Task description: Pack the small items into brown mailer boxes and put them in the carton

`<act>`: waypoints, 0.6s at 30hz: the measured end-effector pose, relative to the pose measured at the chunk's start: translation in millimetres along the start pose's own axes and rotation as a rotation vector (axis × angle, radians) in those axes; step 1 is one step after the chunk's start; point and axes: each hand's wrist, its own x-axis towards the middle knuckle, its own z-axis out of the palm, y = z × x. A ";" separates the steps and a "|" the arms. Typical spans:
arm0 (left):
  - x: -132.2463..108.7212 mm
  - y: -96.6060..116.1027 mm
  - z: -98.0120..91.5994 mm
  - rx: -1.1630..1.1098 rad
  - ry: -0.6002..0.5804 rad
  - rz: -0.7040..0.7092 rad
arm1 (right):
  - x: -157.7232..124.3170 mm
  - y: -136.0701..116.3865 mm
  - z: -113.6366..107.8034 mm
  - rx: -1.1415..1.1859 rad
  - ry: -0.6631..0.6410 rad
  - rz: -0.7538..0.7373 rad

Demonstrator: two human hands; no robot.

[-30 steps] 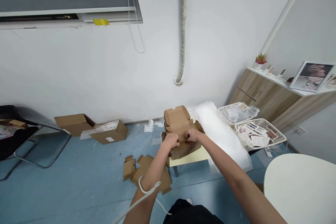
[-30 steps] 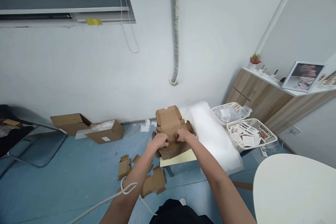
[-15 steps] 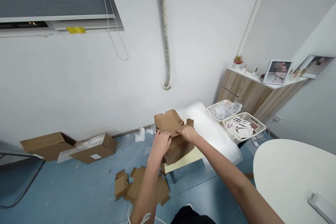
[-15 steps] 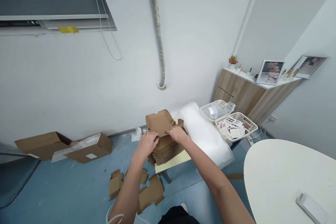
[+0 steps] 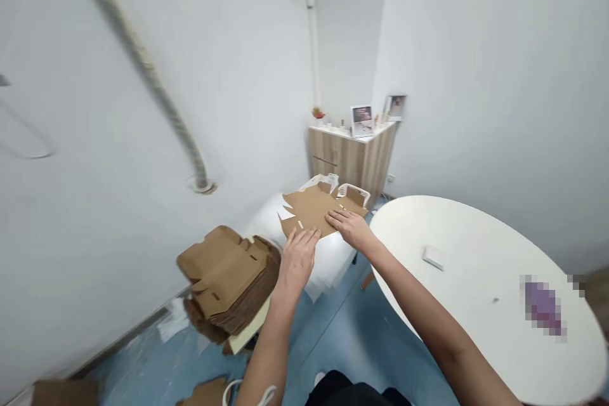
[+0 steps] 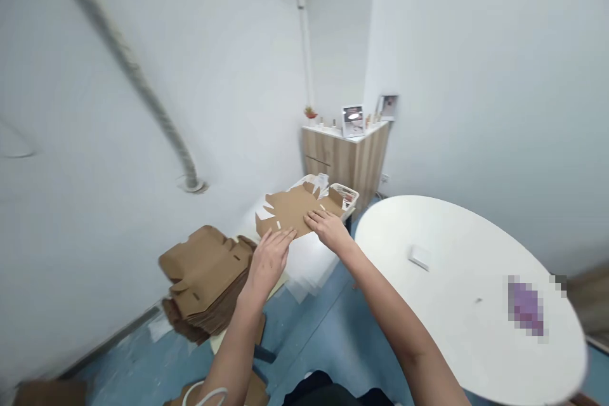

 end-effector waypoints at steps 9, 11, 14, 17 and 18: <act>64.3 184.2 165.9 -0.278 -0.132 0.380 | -255.4 113.1 -25.8 -0.168 -0.140 0.532; 65.3 223.9 202.4 -0.331 -0.156 0.445 | -308.9 125.0 -21.1 -0.180 -0.179 0.638; 60.0 270.4 252.1 -0.395 -0.215 0.525 | -375.0 134.0 -5.3 -0.189 -0.245 0.774; 48.1 296.1 296.0 -0.418 -0.295 0.579 | -420.0 132.3 19.9 -0.163 -0.311 0.895; 43.0 299.9 309.5 -0.424 -0.322 0.593 | -430.2 129.9 29.5 -0.152 -0.336 0.923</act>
